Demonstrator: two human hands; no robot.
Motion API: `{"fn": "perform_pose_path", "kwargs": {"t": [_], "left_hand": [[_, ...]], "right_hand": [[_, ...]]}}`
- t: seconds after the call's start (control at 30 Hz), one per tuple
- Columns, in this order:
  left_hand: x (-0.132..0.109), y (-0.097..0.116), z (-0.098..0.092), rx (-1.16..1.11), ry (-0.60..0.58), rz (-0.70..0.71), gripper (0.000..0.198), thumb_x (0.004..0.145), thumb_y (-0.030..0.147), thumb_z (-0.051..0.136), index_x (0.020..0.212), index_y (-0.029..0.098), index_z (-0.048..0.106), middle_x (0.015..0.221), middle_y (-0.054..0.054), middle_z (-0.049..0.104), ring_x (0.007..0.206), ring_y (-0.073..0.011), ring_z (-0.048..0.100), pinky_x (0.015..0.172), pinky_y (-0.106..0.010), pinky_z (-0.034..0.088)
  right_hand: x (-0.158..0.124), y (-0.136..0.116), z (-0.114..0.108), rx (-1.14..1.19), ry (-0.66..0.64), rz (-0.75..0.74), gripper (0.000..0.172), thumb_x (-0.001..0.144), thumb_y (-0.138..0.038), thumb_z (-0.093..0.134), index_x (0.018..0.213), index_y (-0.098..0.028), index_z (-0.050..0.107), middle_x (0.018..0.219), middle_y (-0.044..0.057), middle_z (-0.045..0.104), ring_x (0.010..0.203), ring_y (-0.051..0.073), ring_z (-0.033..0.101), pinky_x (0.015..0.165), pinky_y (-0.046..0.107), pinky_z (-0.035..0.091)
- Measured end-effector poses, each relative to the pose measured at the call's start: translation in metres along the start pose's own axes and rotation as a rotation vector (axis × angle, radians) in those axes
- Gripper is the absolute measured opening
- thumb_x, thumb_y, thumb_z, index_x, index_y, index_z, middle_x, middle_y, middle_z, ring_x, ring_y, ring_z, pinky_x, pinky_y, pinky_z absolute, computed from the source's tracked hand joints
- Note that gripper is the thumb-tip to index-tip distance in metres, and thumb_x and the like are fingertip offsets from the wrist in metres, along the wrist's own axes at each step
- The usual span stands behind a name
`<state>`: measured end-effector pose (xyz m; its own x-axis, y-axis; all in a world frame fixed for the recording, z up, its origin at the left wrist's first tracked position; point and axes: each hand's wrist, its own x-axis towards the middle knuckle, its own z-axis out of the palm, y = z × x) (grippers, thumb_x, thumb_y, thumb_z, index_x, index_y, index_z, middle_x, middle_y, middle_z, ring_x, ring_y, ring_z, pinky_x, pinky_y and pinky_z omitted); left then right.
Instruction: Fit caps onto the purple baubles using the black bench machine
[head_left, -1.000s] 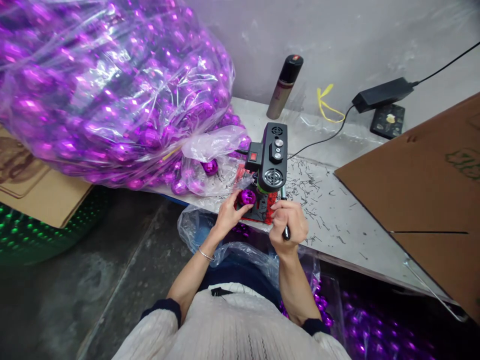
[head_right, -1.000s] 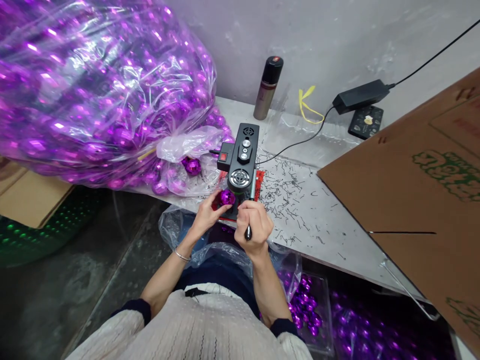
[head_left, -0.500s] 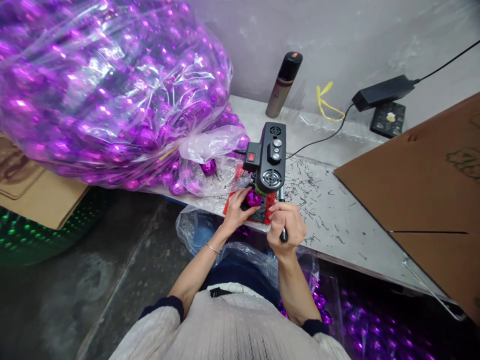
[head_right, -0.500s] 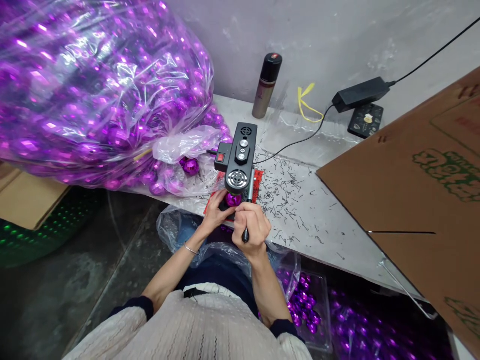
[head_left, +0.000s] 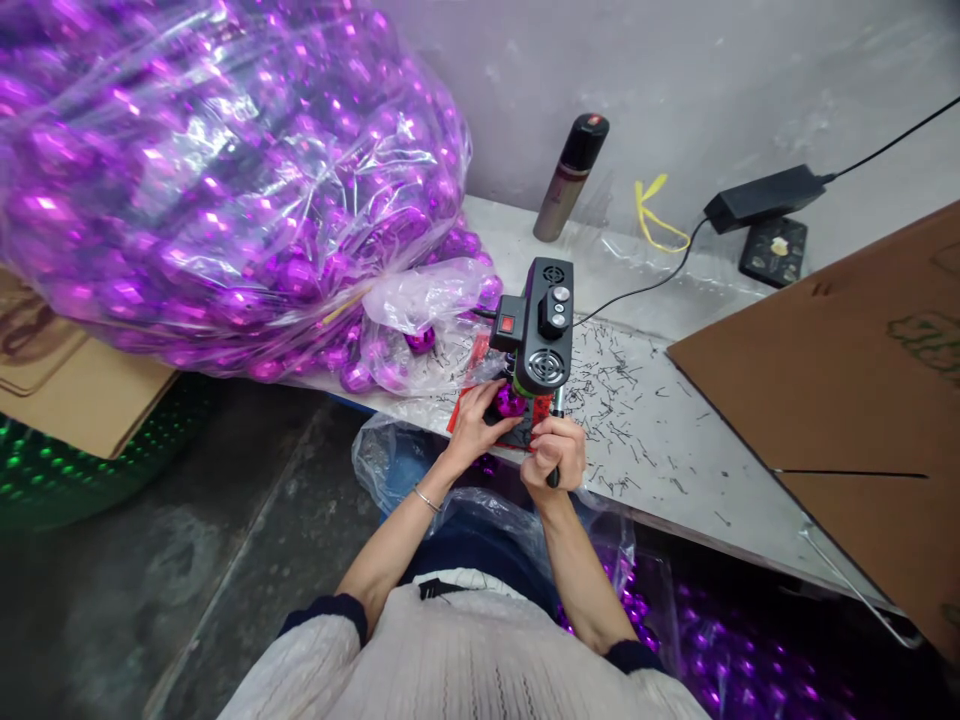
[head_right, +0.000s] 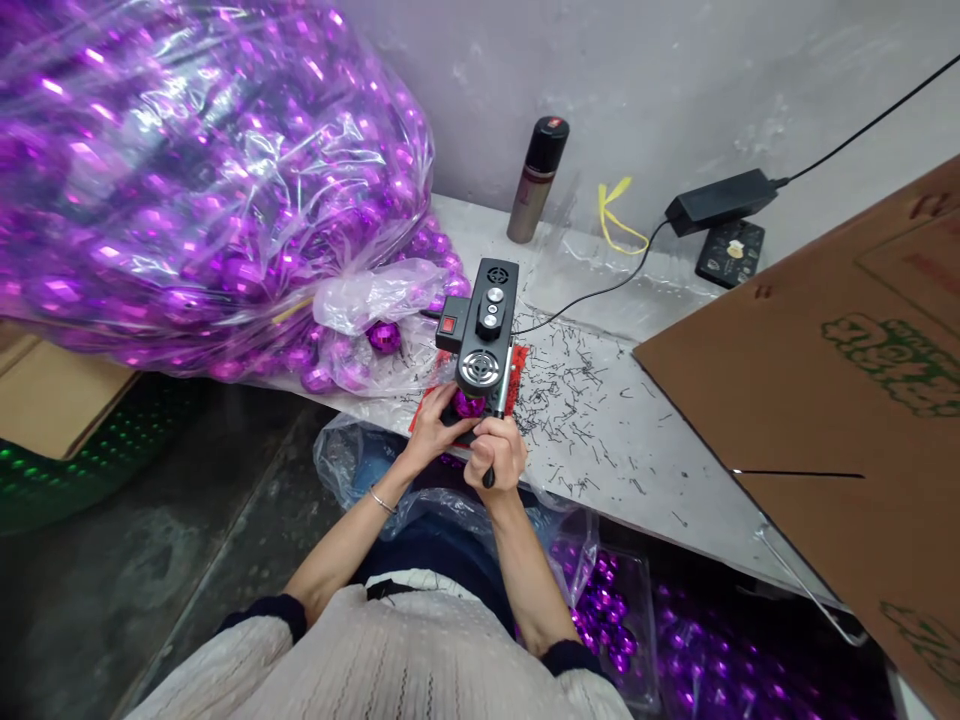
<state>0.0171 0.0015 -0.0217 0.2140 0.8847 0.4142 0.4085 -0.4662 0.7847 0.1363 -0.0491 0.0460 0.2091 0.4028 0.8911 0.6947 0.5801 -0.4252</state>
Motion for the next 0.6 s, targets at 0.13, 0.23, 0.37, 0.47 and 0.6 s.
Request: {"fn": "perform_pose_path", "kwargs": {"t": [0.13, 0.23, 0.37, 0.47, 0.6], "left_hand": [[0.000, 0.000, -0.001, -0.013, -0.002, 0.003, 0.061, 0.087, 0.048, 0.077, 0.139, 0.021, 0.060, 0.133, -0.014, 0.069, 0.125, -0.0285, 0.066, 0.108, -0.046, 0.052], [0.003, 0.002, -0.001, -0.020, -0.021, -0.021, 0.059, 0.087, 0.047, 0.077, 0.138, 0.021, 0.060, 0.133, -0.014, 0.069, 0.126, -0.0284, 0.065, 0.108, -0.047, 0.051], [0.008, 0.004, -0.003, -0.025, -0.044, -0.039, 0.058, 0.086, 0.045, 0.078, 0.137, 0.023, 0.060, 0.133, -0.013, 0.069, 0.126, -0.0290, 0.066, 0.109, -0.048, 0.052], [-0.003, 0.006, -0.006, -0.002, -0.042, -0.001, 0.060, 0.089, 0.045, 0.076, 0.140, 0.021, 0.057, 0.135, -0.016, 0.068, 0.129, -0.0298, 0.064, 0.111, -0.052, 0.050], [-0.043, 0.011, -0.017, 0.107, -0.117, 0.139, 0.070, 0.089, 0.054, 0.071, 0.146, 0.019, 0.049, 0.143, -0.020, 0.062, 0.137, -0.0327, 0.059, 0.118, -0.059, 0.042]], "right_hand": [[-0.004, 0.003, 0.003, -0.012, 0.016, -0.007, 0.024, 0.102, -0.022, 0.039, 0.083, -0.024, 0.052, 0.077, -0.001, 0.057, 0.067, 0.013, 0.058, 0.070, 0.033, 0.049], [-0.006, 0.005, 0.004, -0.007, -0.009, -0.030, 0.023, 0.101, -0.021, 0.039, 0.083, -0.023, 0.051, 0.078, -0.001, 0.057, 0.067, 0.013, 0.059, 0.069, 0.032, 0.050], [0.008, 0.000, -0.002, -0.019, -0.028, -0.047, 0.025, 0.100, -0.018, 0.041, 0.078, -0.023, 0.051, 0.076, -0.001, 0.058, 0.065, 0.013, 0.059, 0.066, 0.030, 0.049], [0.031, -0.012, -0.011, -0.044, -0.057, 0.053, 0.024, 0.097, -0.016, 0.046, 0.076, -0.022, 0.054, 0.075, 0.001, 0.062, 0.067, 0.014, 0.060, 0.066, 0.031, 0.048], [0.052, -0.024, -0.019, -0.009, -0.111, 0.115, 0.023, 0.095, -0.013, 0.050, 0.075, -0.022, 0.056, 0.074, 0.001, 0.064, 0.071, 0.016, 0.063, 0.068, 0.031, 0.048]]}}
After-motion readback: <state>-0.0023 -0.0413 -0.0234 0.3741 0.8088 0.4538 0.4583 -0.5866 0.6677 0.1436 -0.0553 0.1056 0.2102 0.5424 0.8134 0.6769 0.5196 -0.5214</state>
